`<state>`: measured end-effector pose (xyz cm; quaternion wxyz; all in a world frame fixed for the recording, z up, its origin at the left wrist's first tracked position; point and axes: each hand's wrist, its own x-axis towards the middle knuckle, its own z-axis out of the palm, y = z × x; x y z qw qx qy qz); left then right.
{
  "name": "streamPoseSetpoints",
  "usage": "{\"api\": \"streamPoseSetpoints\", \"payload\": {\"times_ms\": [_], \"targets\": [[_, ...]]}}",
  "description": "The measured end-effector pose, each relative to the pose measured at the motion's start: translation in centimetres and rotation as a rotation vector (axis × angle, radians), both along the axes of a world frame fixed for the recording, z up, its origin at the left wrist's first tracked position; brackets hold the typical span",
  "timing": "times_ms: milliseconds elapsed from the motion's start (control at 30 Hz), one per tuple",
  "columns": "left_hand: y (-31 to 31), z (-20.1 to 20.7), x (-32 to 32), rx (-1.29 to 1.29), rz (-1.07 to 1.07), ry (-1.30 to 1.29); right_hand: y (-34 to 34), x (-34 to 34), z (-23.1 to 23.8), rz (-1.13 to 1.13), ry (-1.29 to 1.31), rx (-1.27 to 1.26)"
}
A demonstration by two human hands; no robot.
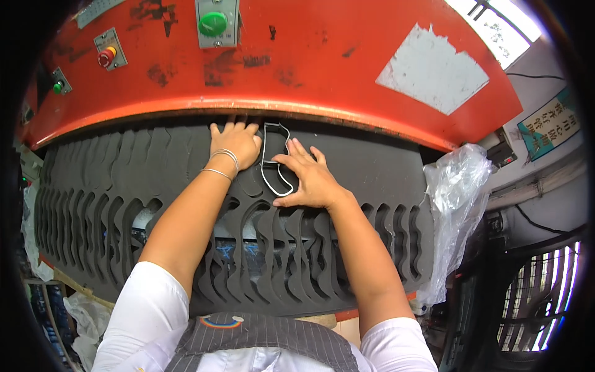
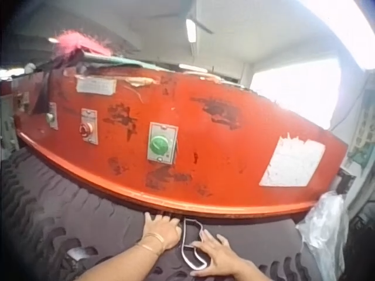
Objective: Use a hydraulic cutting press to cut out shoe components from a sheet of material using metal dies.
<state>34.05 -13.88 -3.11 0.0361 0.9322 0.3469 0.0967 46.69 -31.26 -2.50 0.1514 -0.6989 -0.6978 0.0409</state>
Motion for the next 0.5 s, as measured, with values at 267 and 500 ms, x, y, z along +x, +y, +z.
{"api": "streamPoseSetpoints", "payload": {"times_ms": [267, 500], "targets": [[0.7, -1.1, -10.7, -0.266, -0.549, -0.294, -3.0, -2.6, 1.4, -0.237, -0.032, 0.128], [14.9, 7.0, -32.1, 0.325, 0.258, -1.599, 1.8, -12.0, 12.1, 0.029, 0.059, 0.676]]}}
